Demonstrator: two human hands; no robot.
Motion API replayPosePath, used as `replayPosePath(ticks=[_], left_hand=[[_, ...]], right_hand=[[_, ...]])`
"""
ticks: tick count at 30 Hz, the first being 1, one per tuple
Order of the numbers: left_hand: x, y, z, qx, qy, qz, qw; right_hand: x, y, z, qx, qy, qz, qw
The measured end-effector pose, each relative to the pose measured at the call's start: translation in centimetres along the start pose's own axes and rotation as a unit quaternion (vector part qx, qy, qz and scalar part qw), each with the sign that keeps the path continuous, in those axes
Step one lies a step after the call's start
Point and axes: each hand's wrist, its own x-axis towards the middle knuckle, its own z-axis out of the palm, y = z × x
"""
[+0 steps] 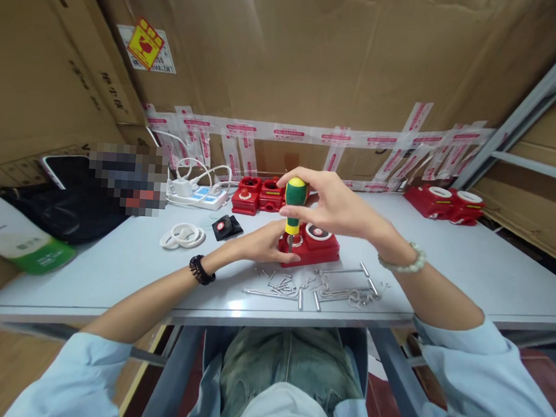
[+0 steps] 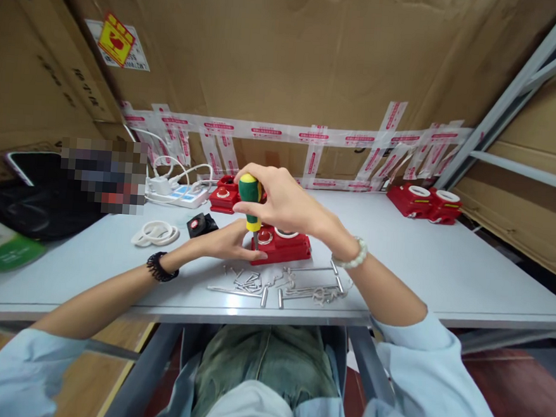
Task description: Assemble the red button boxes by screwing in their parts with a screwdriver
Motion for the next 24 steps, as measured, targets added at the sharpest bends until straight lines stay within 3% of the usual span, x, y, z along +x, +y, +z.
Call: replayPosePath(ticks=[3, 8, 10, 14, 18, 24], left_hand=[[0.1, 0.1, 0.0, -0.016, 0.006, 0.017, 1.000], [0.1, 0.1, 0.1, -0.017, 0.008, 0.020, 1.000], [0.1, 0.1, 0.1, -0.017, 0.010, 0.030, 0.999], [0.1, 0.2, 0.1, -0.032, 0.010, 0.030, 0.999], [0.1, 0.4, 0.0, -0.035, 0.011, 0.025, 0.999], [0.2, 0.2, 0.0, -0.024, 0.012, 0.034, 0.999]], right_hand=[[0.6, 0.1, -0.9, -0.014, -0.053, 0.005, 0.998], [1.5, -1.3, 0.2, -0.188, 0.080, 0.076, 0.976], [1.9, -1.9, 0.4, -0.196, 0.088, 0.080, 0.973], [2.2, -2.5, -1.5, -0.192, -0.018, 0.033, 0.981], [1.8, -3.3, -3.8, -0.201, -0.143, 0.037, 0.968], [0.9, -3.9, -2.1, -0.395, -0.113, 0.089, 0.907]])
